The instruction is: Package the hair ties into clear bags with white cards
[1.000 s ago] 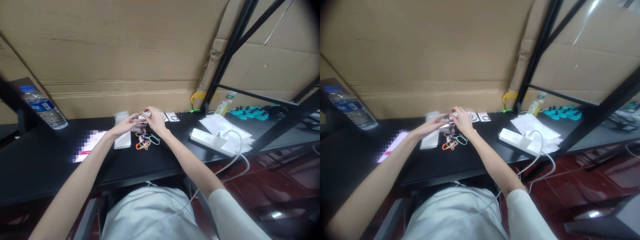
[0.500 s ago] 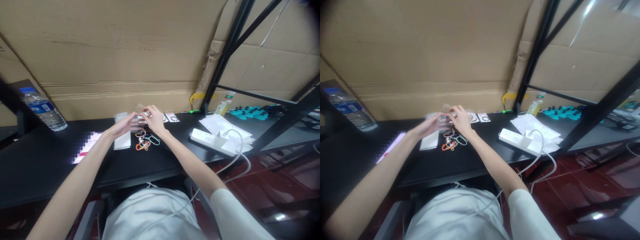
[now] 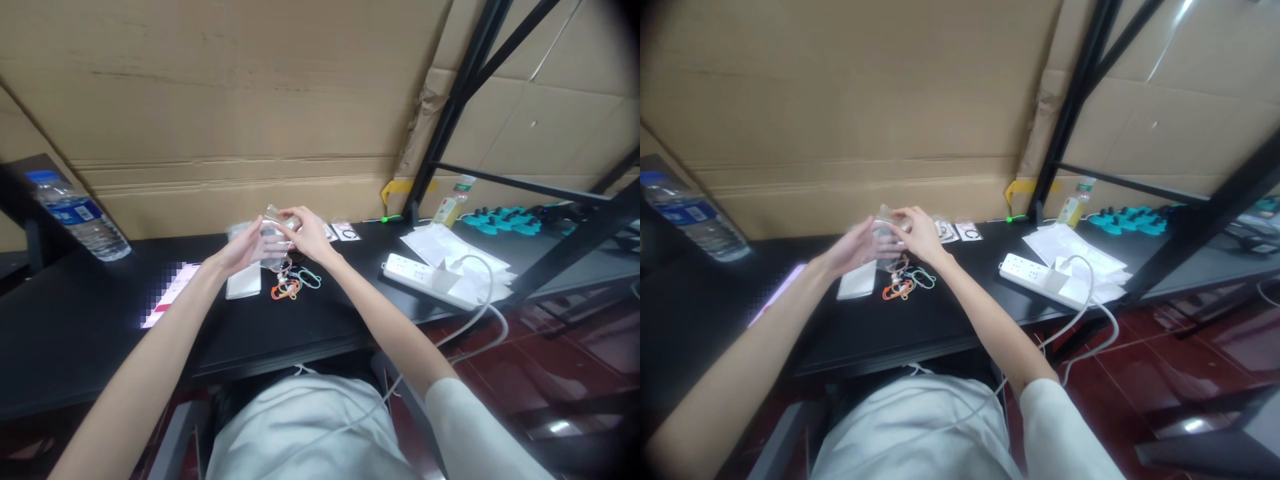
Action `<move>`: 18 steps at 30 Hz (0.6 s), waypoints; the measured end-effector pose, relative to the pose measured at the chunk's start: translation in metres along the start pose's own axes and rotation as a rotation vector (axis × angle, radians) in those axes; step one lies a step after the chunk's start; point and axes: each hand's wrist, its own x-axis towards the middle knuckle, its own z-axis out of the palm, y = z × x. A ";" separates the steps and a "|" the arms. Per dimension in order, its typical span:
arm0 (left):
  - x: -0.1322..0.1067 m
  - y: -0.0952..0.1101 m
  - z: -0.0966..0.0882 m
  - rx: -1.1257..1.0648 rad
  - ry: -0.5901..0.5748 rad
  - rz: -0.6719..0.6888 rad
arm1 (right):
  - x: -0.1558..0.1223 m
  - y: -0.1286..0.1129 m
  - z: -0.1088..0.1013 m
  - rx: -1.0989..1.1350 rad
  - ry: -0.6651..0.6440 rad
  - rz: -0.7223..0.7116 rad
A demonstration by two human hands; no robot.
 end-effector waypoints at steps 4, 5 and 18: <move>-0.001 0.000 0.002 -0.021 0.015 -0.024 | 0.001 -0.002 -0.003 -0.033 -0.045 -0.004; -0.001 0.000 0.002 -0.023 0.021 -0.021 | 0.001 -0.002 -0.004 -0.037 -0.050 -0.001; -0.002 -0.003 -0.001 0.019 0.002 -0.059 | 0.001 0.003 -0.005 -0.073 -0.062 -0.029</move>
